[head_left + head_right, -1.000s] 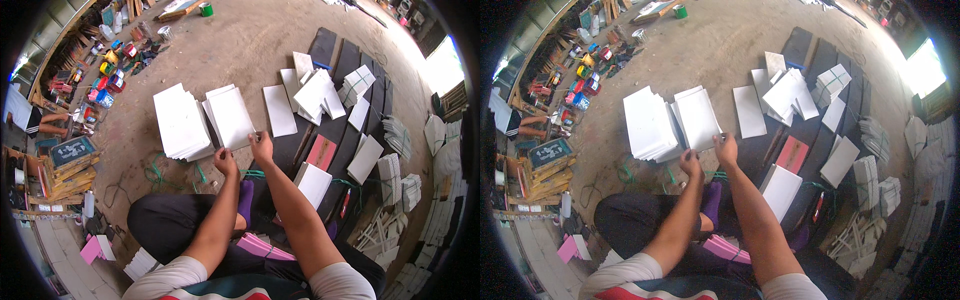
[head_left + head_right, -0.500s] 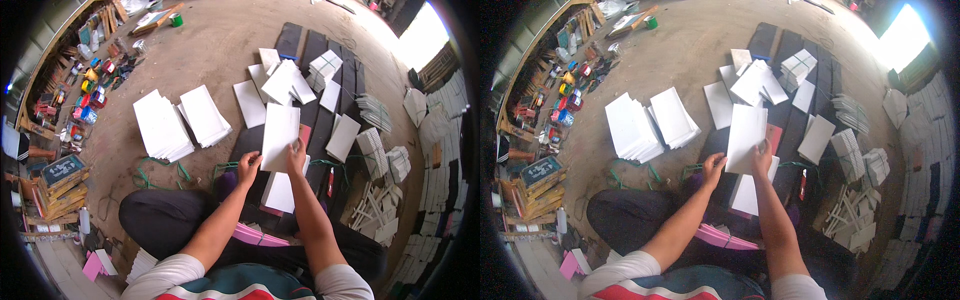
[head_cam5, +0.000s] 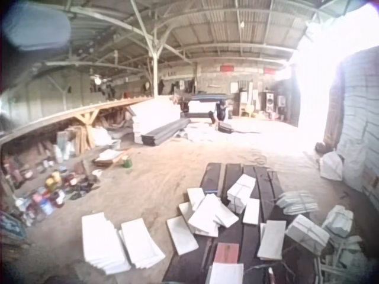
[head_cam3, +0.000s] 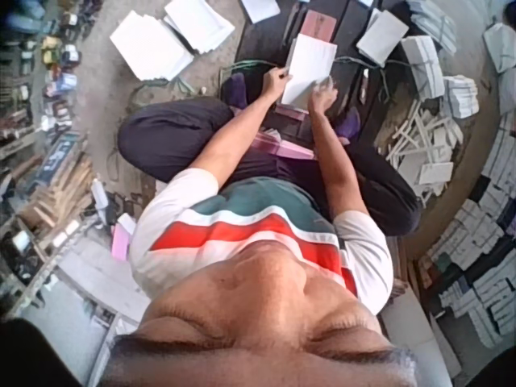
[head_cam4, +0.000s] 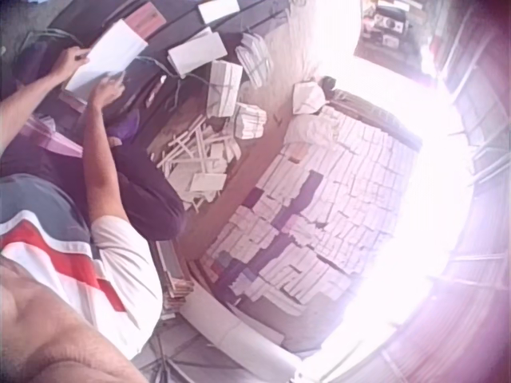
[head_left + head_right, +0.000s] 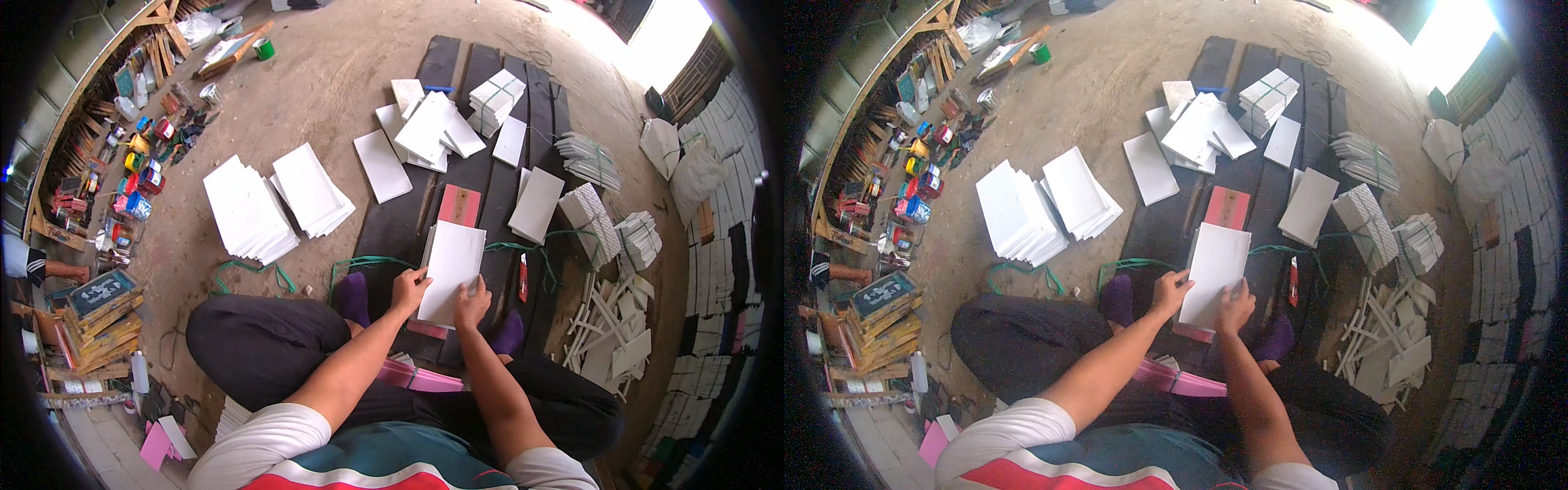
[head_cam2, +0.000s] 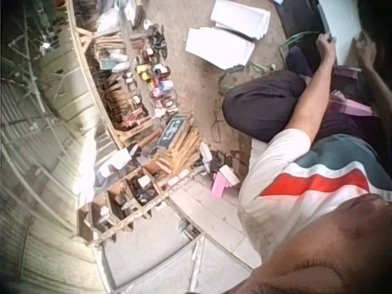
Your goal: The person cuts a black strap from a stack of white rectangular panels using a red utility knife, then moves the stack aside. They then pick up individual white panels and stack them one by one into a new pile on the floor.
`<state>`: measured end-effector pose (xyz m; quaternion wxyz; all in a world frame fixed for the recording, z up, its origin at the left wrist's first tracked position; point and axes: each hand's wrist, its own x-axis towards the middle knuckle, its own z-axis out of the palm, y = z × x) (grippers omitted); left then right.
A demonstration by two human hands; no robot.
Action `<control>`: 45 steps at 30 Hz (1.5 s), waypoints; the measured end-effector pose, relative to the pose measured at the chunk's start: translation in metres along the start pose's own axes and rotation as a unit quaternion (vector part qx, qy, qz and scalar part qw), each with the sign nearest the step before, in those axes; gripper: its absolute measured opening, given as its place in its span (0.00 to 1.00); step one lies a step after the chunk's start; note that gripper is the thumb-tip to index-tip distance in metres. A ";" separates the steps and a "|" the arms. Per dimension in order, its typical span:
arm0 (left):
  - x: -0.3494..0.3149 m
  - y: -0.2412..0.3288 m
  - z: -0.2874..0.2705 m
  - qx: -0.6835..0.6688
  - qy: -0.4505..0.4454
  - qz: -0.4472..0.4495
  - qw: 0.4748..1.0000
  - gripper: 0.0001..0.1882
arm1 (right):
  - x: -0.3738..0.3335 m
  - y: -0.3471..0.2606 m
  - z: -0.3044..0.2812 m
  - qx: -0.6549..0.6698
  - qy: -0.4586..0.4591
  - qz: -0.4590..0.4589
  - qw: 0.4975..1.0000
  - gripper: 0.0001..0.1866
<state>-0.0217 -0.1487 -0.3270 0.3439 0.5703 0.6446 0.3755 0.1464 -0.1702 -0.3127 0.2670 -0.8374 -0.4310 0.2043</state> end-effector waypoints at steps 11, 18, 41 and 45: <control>-0.003 -0.008 -0.004 -0.027 0.031 -0.019 0.999 0.18 | -0.004 -0.014 -0.003 -0.111 0.039 -0.023 0.993 0.33; 0.055 -0.061 -0.040 -0.117 0.263 -0.171 0.942 0.19 | 0.007 -0.109 0.031 -0.018 -0.011 -0.293 0.956 0.26; 0.116 -0.136 -0.180 0.109 0.448 -0.241 0.854 0.23 | -0.028 -0.275 0.206 0.037 -0.352 -0.285 0.891 0.28; 0.115 -0.127 -0.173 -0.088 0.448 -0.235 0.858 0.20 | -0.032 -0.284 0.193 0.057 -0.303 -0.264 0.914 0.29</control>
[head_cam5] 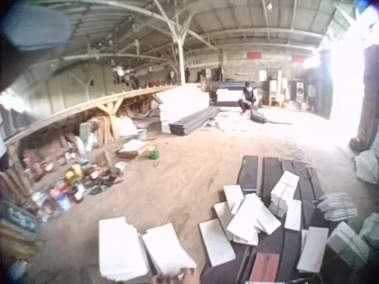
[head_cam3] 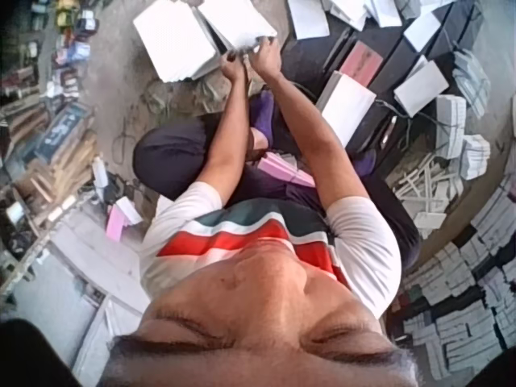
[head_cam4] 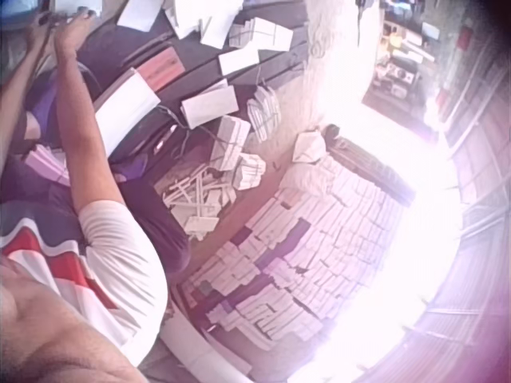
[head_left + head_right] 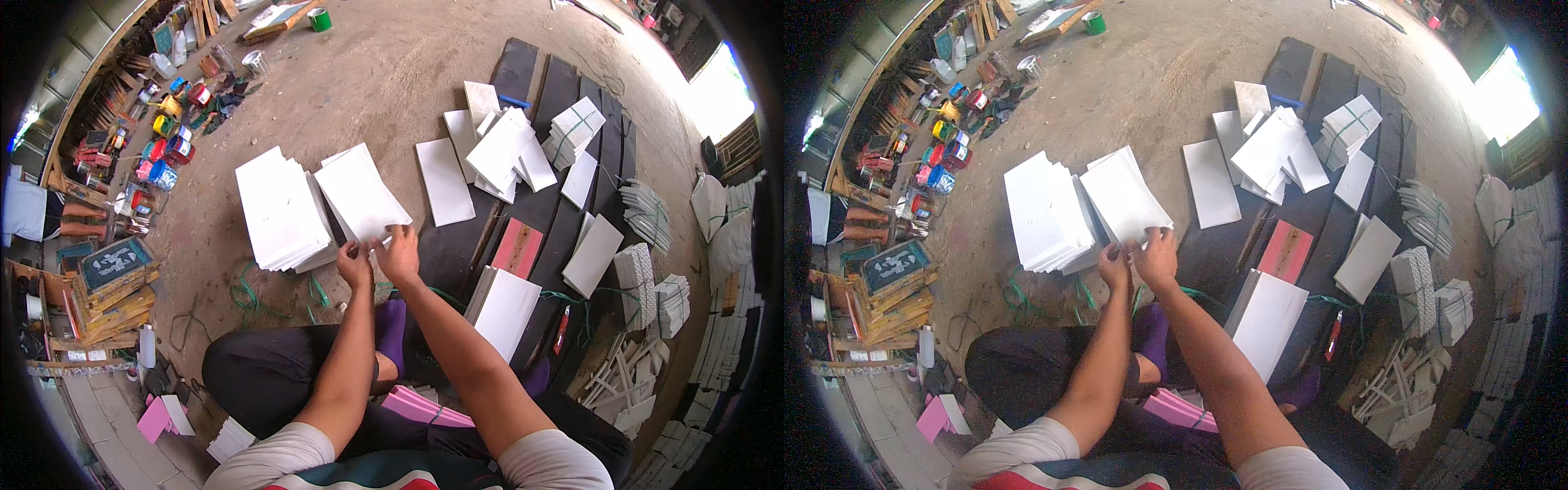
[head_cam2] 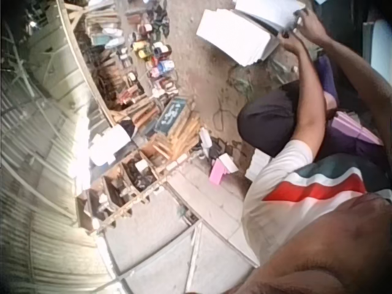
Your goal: The person cuts a black strap from a stack of white rectangular panels using a red utility knife, then moves the stack aside. They then pick up individual white panels and stack them one by one into a new pile on the floor.
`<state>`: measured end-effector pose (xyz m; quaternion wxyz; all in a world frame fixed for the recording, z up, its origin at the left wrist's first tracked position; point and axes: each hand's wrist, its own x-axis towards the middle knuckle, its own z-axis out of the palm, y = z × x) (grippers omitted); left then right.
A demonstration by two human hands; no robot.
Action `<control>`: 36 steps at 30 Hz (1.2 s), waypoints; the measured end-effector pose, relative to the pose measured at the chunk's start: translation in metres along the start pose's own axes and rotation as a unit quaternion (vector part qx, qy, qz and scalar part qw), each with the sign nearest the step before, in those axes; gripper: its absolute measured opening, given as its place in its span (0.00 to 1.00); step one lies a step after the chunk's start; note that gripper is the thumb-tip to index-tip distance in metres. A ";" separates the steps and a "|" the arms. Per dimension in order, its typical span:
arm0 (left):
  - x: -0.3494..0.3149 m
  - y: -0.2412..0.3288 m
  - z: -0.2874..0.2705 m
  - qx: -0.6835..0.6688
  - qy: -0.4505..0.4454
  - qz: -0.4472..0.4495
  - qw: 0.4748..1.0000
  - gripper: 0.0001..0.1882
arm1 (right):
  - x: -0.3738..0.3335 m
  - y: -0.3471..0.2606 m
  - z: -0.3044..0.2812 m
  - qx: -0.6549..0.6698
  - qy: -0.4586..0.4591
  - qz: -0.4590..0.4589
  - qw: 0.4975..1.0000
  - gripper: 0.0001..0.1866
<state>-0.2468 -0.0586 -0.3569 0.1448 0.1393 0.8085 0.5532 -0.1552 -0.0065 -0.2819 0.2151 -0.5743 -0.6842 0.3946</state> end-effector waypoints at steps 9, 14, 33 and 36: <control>-0.051 0.015 -0.002 -0.246 -0.241 -0.113 0.932 0.26 | 0.024 0.039 -0.065 -0.009 0.097 0.032 0.995 0.36; -0.092 0.062 -0.005 -0.250 -0.425 -0.079 0.866 0.26 | -0.002 0.063 -0.154 0.058 0.098 0.048 0.992 0.37; -0.248 0.034 0.007 0.095 -0.454 0.257 0.848 0.22 | -0.240 0.194 -0.183 -0.090 0.284 0.224 0.928 0.39; -0.251 0.025 0.002 0.104 -0.454 0.264 0.844 0.22 | -0.248 0.194 -0.176 -0.091 0.284 0.232 0.926 0.40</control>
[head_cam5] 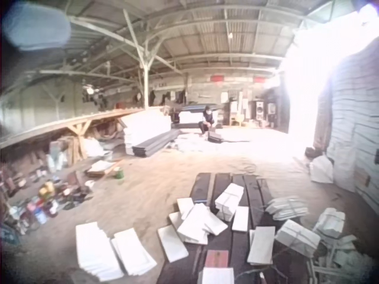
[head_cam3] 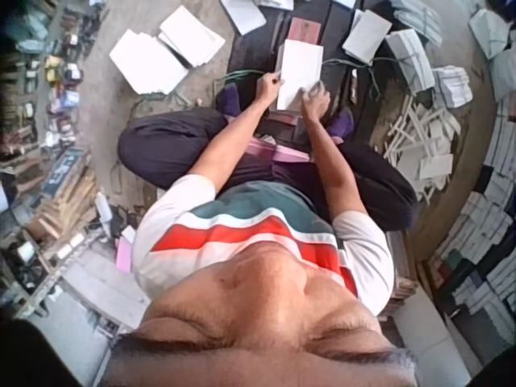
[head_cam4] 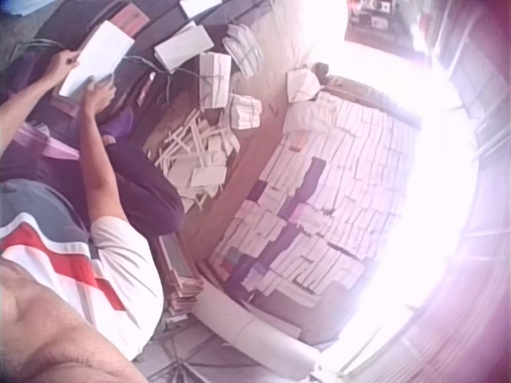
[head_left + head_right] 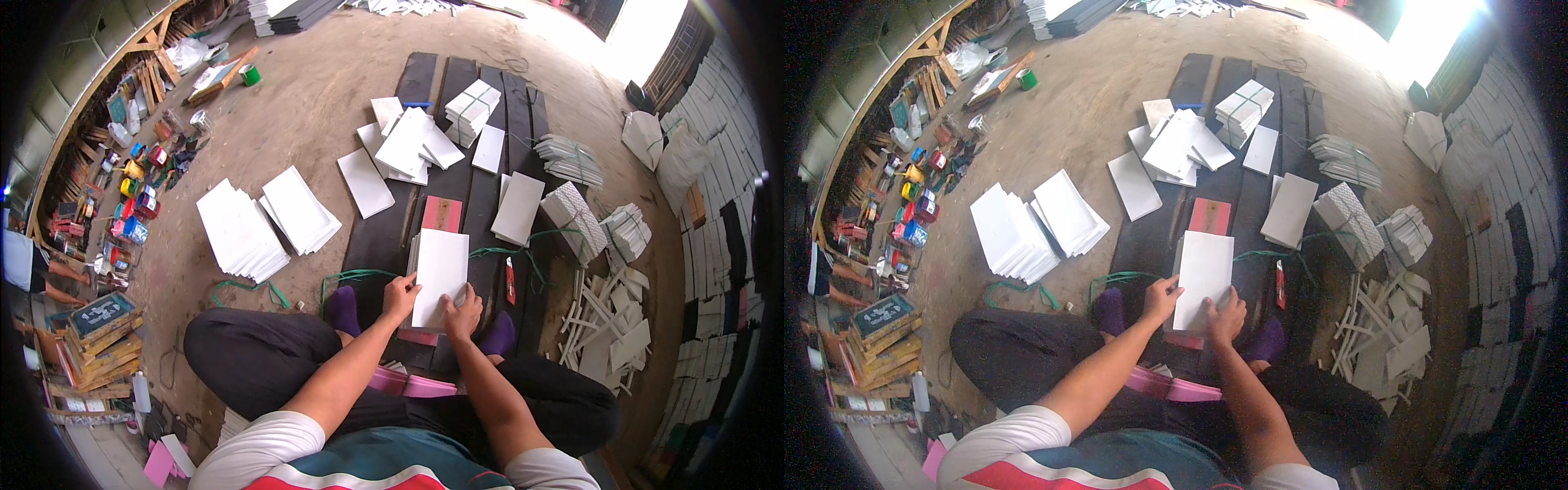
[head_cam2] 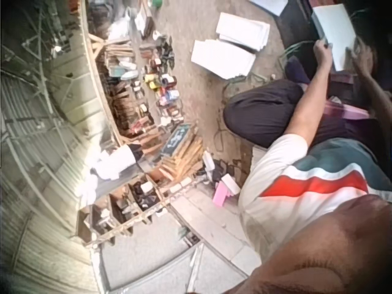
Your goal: The person cuts a black strap from a stack of white rectangular panels using a red utility knife, then moves the stack aside. They then pick up individual white panels and stack them one by one into a new pile on the floor.
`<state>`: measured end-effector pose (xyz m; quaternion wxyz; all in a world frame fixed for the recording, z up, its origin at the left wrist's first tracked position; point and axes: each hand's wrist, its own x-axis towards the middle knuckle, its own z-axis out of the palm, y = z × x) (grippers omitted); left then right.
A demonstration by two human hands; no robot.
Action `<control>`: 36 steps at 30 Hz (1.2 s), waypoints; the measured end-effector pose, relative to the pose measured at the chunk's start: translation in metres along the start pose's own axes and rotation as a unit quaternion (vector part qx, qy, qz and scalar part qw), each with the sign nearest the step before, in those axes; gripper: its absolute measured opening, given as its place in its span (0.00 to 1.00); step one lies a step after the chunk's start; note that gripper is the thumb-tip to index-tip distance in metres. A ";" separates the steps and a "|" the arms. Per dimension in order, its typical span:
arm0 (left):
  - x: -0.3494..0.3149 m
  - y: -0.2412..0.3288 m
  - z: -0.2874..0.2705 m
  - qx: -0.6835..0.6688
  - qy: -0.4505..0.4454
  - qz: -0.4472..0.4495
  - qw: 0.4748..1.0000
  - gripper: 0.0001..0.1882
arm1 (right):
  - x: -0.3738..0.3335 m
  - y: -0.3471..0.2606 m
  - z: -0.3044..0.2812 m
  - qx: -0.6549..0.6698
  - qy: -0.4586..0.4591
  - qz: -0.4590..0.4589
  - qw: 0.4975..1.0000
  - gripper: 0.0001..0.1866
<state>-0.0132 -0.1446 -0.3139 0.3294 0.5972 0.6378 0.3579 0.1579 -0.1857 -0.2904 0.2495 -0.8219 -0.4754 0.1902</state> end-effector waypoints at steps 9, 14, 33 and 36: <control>-0.006 -0.003 0.004 -0.012 -0.003 -0.019 1.000 0.21 | -0.005 0.002 -0.002 -0.015 -0.013 0.000 1.000 0.42; -0.006 -0.005 0.003 -0.022 0.005 -0.015 1.000 0.20 | -0.007 -0.004 0.000 -0.019 -0.005 -0.008 1.000 0.42; 0.014 -0.028 -0.002 -0.112 0.089 -0.129 0.981 0.19 | 0.030 -0.044 0.005 -0.047 0.091 -0.074 0.992 0.32; 0.047 -0.066 0.001 -0.152 0.123 -0.239 0.951 0.17 | 0.052 -0.087 0.008 -0.012 0.067 -0.177 0.982 0.26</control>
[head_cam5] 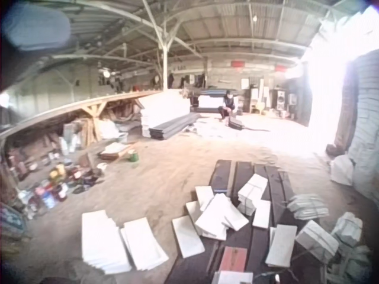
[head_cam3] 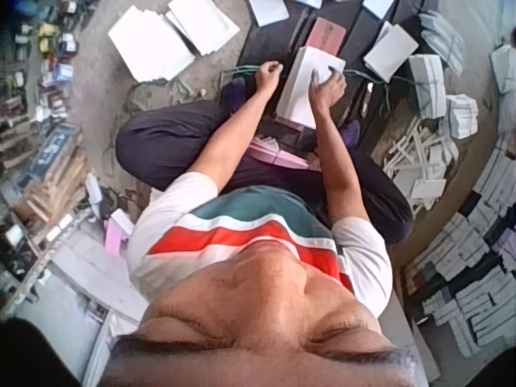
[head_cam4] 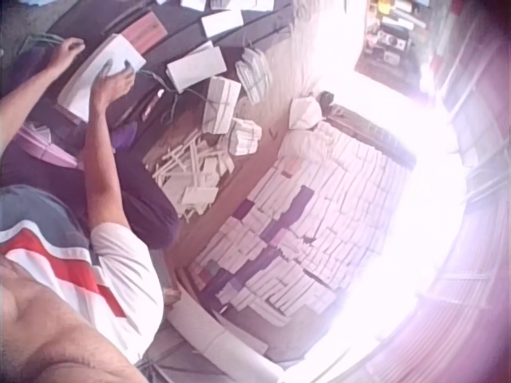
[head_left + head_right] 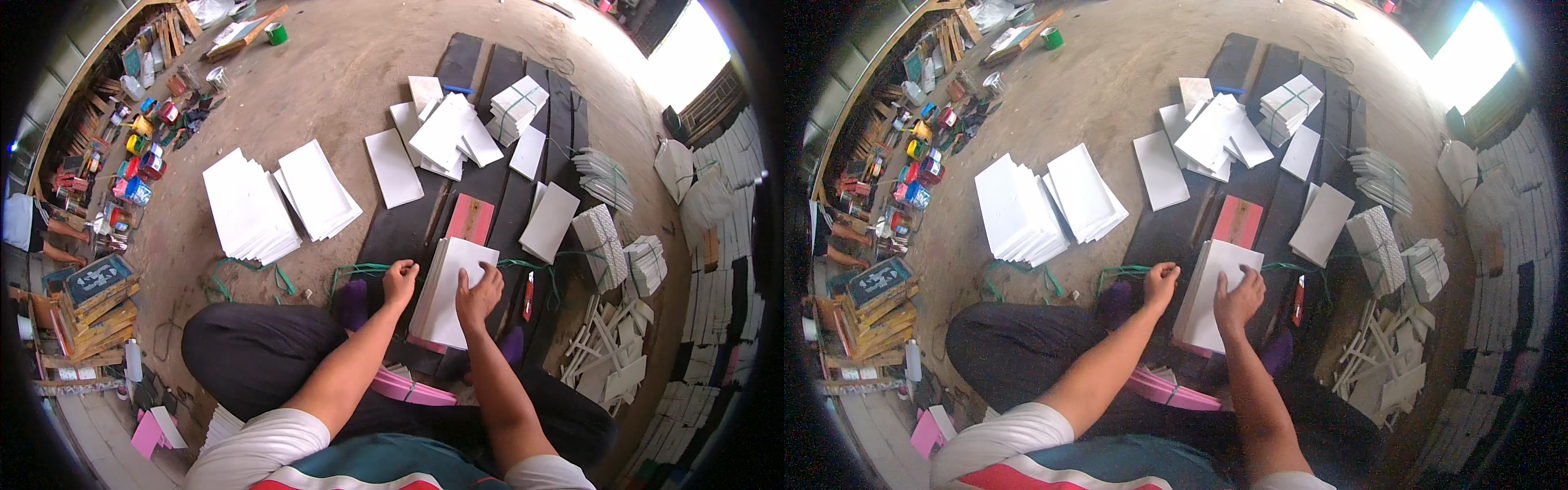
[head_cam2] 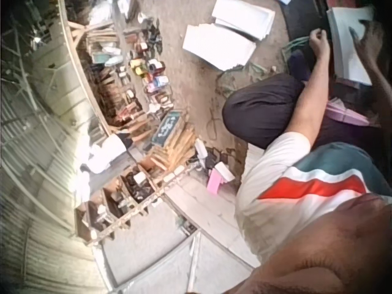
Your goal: The person cuts a black strap from a stack of white rectangular panels using a red utility knife, then moves the stack aside. They then pick up individual white panels and stack them one by one into a new pile on the floor.
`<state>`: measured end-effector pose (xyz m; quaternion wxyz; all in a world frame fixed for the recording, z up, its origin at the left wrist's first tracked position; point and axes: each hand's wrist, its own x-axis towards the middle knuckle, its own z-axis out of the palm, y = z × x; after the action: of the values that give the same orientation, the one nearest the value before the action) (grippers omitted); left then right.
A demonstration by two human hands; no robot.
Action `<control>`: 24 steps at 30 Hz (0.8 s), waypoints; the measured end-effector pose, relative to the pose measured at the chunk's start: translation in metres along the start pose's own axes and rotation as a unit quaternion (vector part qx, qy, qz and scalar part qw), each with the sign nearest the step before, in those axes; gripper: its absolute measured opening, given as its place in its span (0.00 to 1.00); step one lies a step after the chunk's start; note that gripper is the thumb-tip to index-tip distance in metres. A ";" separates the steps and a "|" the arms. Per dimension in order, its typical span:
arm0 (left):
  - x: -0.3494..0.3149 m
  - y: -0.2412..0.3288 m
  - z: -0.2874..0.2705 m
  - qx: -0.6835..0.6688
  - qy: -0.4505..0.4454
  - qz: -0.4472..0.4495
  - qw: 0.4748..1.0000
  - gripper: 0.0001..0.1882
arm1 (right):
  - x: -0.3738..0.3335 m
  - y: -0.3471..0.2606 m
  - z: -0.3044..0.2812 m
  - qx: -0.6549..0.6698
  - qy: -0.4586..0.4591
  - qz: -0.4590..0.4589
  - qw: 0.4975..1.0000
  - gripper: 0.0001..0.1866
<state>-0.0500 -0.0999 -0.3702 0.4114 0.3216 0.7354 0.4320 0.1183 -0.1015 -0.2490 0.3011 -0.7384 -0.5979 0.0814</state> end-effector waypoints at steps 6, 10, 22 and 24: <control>0.088 0.012 -0.010 -0.015 0.019 -0.054 0.998 0.22 | 0.068 -0.055 0.067 0.014 -0.091 -0.136 0.986 0.25; 0.157 -0.007 -0.015 0.020 0.027 -0.016 0.999 0.31 | 0.103 -0.082 0.126 0.024 -0.232 -0.115 0.966 0.35; 0.209 0.048 -0.011 0.008 0.021 -0.143 0.989 0.38 | 0.163 -0.077 0.242 0.070 -0.331 0.092 0.937 0.35; 0.200 0.054 -0.017 -0.042 0.023 -0.110 0.993 0.39 | 0.164 -0.074 0.239 0.153 -0.328 0.098 0.927 0.27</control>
<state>-0.1496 0.0825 -0.3821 0.4531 0.2109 0.7565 0.4217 -0.0140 0.1425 -0.3618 0.1875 -0.6705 -0.5684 0.4385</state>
